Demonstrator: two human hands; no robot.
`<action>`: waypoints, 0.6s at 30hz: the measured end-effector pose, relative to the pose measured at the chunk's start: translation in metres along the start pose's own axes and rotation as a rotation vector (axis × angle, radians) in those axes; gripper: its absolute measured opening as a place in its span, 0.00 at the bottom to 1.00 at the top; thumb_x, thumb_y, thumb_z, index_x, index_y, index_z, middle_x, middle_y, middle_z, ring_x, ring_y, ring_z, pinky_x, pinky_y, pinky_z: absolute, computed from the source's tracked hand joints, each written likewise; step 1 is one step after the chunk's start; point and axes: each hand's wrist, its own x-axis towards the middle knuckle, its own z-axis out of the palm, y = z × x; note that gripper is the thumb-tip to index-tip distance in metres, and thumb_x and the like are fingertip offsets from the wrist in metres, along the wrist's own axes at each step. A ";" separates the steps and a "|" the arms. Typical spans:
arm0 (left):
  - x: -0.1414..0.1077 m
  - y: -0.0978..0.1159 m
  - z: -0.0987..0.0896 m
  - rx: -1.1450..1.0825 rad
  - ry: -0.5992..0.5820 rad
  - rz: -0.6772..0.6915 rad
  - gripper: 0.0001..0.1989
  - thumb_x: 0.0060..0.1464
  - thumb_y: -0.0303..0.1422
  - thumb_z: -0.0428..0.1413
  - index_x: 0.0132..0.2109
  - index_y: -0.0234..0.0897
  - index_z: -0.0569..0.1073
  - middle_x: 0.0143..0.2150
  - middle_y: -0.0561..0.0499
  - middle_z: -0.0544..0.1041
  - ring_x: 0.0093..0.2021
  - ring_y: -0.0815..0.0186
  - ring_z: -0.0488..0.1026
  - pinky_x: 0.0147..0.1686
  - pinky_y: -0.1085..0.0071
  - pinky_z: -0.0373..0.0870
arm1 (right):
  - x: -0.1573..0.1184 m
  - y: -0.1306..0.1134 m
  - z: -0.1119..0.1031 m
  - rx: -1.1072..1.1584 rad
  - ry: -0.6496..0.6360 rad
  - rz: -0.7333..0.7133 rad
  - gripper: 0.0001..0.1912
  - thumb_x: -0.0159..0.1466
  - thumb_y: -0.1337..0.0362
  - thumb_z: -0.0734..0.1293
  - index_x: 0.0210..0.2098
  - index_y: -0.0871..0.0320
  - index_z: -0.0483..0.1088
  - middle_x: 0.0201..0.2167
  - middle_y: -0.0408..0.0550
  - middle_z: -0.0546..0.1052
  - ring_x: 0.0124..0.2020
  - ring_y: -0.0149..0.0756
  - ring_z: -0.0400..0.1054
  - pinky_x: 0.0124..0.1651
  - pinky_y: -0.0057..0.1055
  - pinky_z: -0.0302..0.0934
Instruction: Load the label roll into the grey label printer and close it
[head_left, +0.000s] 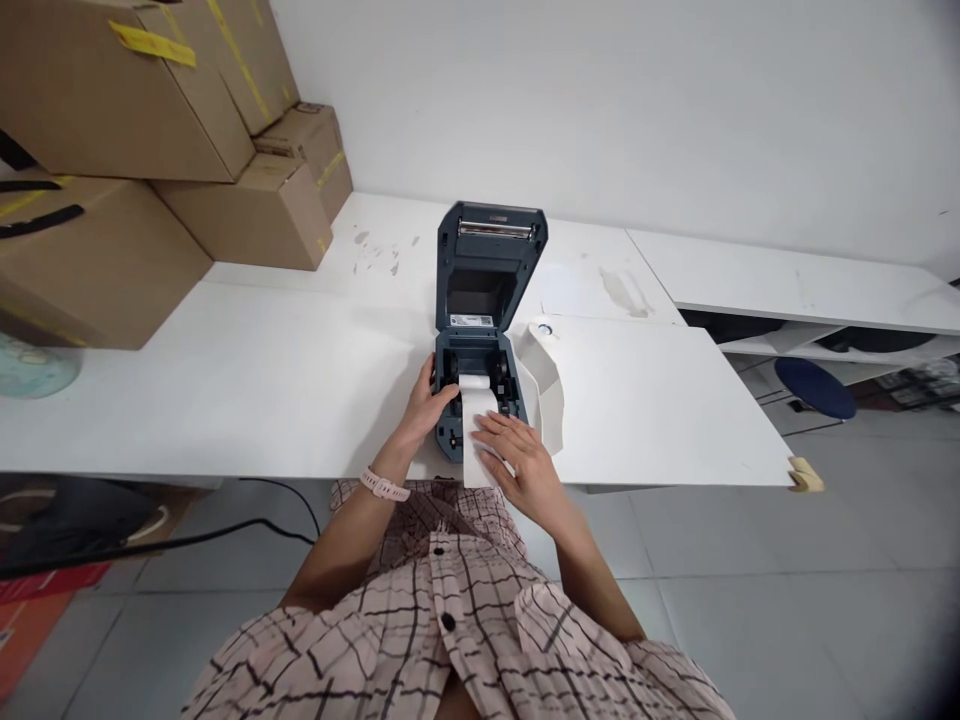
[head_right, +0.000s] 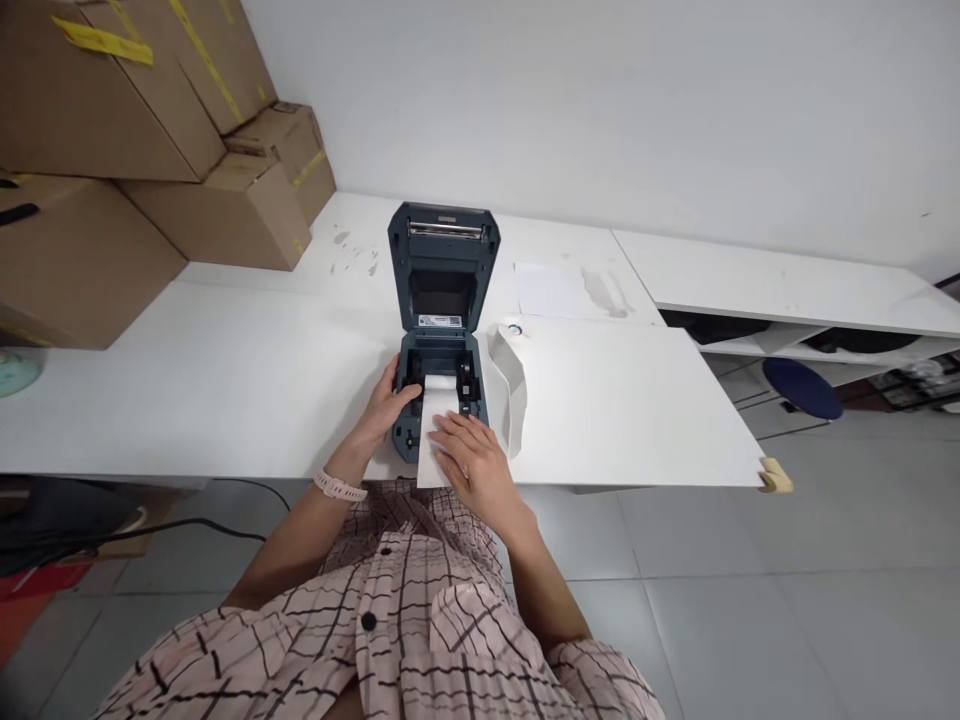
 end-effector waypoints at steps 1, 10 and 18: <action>0.000 0.000 -0.001 -0.002 -0.007 -0.004 0.42 0.61 0.40 0.59 0.78 0.44 0.54 0.80 0.44 0.59 0.76 0.50 0.62 0.73 0.55 0.64 | -0.001 0.000 0.000 0.012 -0.002 0.010 0.16 0.78 0.63 0.63 0.62 0.50 0.75 0.66 0.52 0.78 0.71 0.49 0.69 0.70 0.59 0.65; -0.001 0.003 -0.002 0.020 -0.043 -0.005 0.43 0.62 0.43 0.61 0.79 0.47 0.53 0.79 0.43 0.61 0.75 0.49 0.64 0.70 0.53 0.68 | 0.002 0.004 -0.001 0.162 -0.032 0.086 0.17 0.77 0.60 0.63 0.61 0.42 0.76 0.65 0.47 0.78 0.71 0.51 0.68 0.70 0.67 0.62; -0.011 -0.007 -0.010 0.070 -0.018 -0.066 0.44 0.63 0.59 0.56 0.78 0.46 0.56 0.80 0.42 0.60 0.77 0.45 0.60 0.70 0.51 0.68 | 0.011 0.008 -0.051 0.492 0.060 0.191 0.31 0.75 0.51 0.66 0.74 0.30 0.57 0.74 0.42 0.68 0.75 0.49 0.62 0.76 0.59 0.60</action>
